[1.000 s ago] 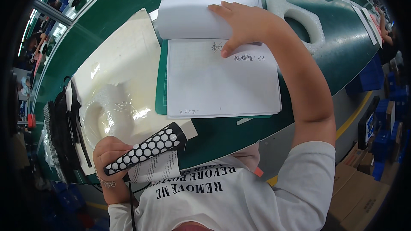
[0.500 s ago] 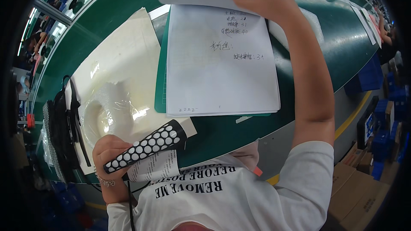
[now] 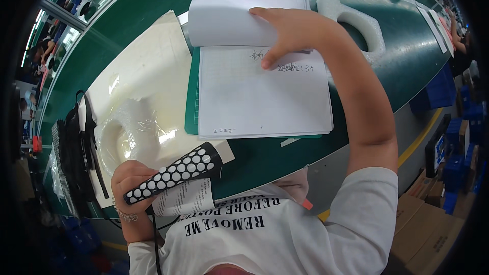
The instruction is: The worker is sorting through documents and components on a factory assembly line.
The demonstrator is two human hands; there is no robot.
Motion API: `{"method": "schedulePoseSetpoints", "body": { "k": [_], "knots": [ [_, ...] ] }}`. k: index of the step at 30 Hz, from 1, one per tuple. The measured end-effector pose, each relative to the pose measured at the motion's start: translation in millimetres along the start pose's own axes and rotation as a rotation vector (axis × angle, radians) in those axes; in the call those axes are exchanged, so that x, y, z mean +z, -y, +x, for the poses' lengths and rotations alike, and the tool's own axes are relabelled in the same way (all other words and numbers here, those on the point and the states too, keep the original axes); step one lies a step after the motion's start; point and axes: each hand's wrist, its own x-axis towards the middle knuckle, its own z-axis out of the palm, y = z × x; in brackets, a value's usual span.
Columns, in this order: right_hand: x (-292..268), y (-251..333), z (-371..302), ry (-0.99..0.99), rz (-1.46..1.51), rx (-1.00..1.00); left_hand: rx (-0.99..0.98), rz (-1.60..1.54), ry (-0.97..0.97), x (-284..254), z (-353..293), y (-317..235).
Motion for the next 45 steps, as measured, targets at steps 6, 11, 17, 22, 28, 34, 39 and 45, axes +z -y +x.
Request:
{"method": "schedulePoseSetpoints", "body": {
  "k": [6,11,17,22,28,34,39,45],
  "knots": [
    [1.2,-11.9,1.1,-0.02,0.068,-0.015,0.013,-0.01,-0.003,1.6,0.9,0.5],
    [-12.1,-5.1,-2.7,-0.083,0.249,0.044,-0.018,-0.017,-0.023,0.5,-1.6,-1.9],
    [-4.0,-25.7,1.3,-0.641,-0.111,-0.322,-0.018,-0.018,-0.012,1.0,-2.3,-1.9],
    [-11.6,-28.5,1.1,-0.635,-0.069,-0.333,-0.009,-0.01,-0.014,0.8,-0.2,-1.0],
    [-13.8,-21.5,-2.1,-0.726,-0.215,-0.39,-0.001,-0.005,-0.02,0.9,0.8,-1.2],
    [-7.3,6.7,-14.5,-0.655,-0.098,0.136,-0.03,-0.021,-0.022,-0.5,-3.1,0.6],
    [4.5,22.9,-26.4,-0.455,0.05,0.144,-0.035,-0.042,-0.02,0.4,0.1,-1.7],
    [6.0,9.9,-34.4,-0.331,0.631,-0.091,-0.048,-0.006,-0.033,1.4,3.4,-5.6]
  ]
}}
